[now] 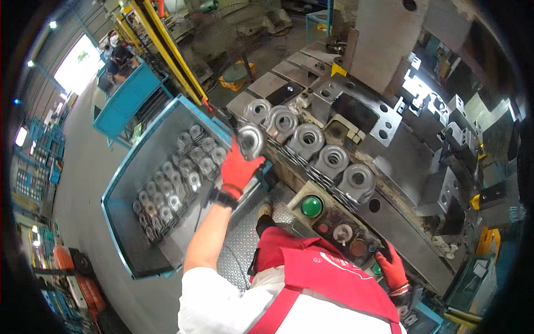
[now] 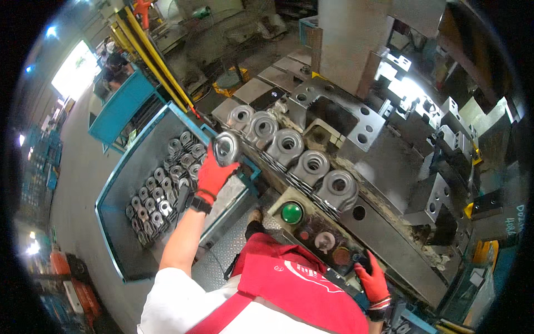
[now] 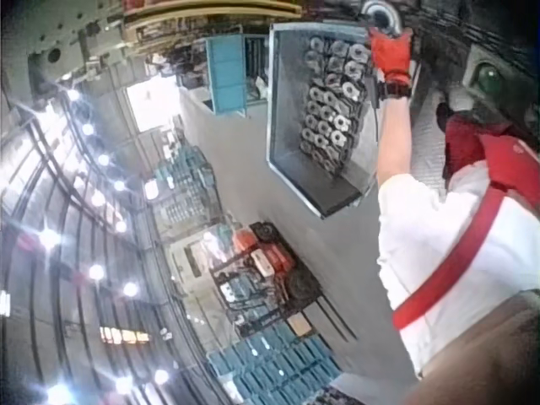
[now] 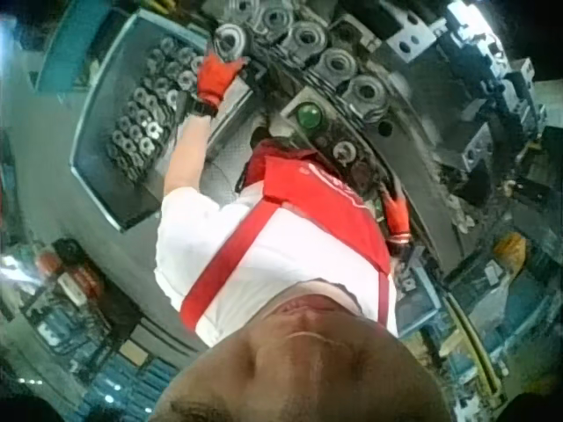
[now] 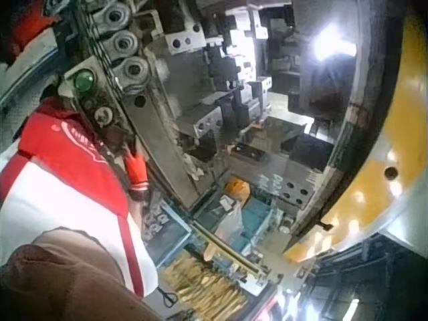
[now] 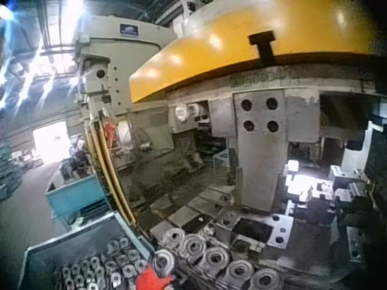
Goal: Operating a press machine and using a handheld tool to inspect or polish metal rings in a factory setting.
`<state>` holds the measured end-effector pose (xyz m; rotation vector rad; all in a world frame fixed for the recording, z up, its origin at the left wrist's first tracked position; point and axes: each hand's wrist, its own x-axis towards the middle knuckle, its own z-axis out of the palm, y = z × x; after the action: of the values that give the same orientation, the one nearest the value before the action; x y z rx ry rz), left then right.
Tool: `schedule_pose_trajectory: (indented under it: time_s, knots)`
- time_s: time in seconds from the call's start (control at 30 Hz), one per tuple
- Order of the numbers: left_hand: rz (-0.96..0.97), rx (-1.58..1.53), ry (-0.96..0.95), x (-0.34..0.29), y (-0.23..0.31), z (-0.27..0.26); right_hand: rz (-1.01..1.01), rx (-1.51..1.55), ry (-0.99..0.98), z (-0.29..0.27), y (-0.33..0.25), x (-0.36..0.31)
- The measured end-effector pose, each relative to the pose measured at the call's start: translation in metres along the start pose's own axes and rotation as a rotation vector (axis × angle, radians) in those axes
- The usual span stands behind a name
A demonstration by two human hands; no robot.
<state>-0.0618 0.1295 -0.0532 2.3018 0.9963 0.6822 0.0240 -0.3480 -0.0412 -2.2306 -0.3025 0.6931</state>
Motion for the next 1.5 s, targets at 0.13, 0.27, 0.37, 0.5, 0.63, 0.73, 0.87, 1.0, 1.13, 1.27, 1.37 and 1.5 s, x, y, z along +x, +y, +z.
schedule_pose_trajectory:
  time_s: [0.13,0.27,0.37,0.5,0.63,0.73,0.87,1.0,1.13,1.27,1.37,1.5]
  knots:
    - [-0.024,0.107,-0.074,0.082,-0.029,0.022,0.012,0.177,-0.259,0.069,-0.094,0.037]
    - [0.026,0.248,-0.154,0.14,-0.054,0.047,-0.175,0.132,-0.314,0.137,-0.157,0.081]
    - [-0.001,0.258,-0.353,0.166,-0.049,0.047,-0.245,0.061,-0.345,0.163,-0.219,0.106]
    - [0.001,0.213,-0.444,0.176,-0.052,0.045,-0.436,-0.078,-0.29,0.188,-0.26,0.141]
    - [0.042,0.221,-0.284,0.186,-0.064,0.053,-0.47,-0.024,-0.304,0.195,-0.309,0.167]
    - [0.06,0.277,-0.246,0.191,-0.065,0.066,-0.533,0.022,-0.25,0.209,-0.327,0.203]
    - [0.073,0.362,-0.213,0.186,-0.072,0.076,-0.674,-0.138,0.035,0.246,-0.346,0.288]
    - [0.003,0.018,-0.262,0.188,-0.075,0.071,-0.785,-0.381,0.124,0.278,-0.337,0.359]
    - [-0.051,-0.283,0.096,0.166,-0.103,0.073,-0.552,-0.666,-0.055,0.285,-0.342,0.376]
    - [-0.685,-1.196,-0.193,0.143,-0.167,0.126,-0.588,-0.611,-0.04,0.298,-0.348,0.38]
    - [-0.861,-1.238,-0.126,0.16,-0.118,0.123,-0.581,-0.594,-0.031,0.289,-0.339,0.392]
    - [-0.793,-1.393,-0.26,0.16,-0.124,0.108,-0.596,-0.608,-0.009,0.296,-0.347,0.381]
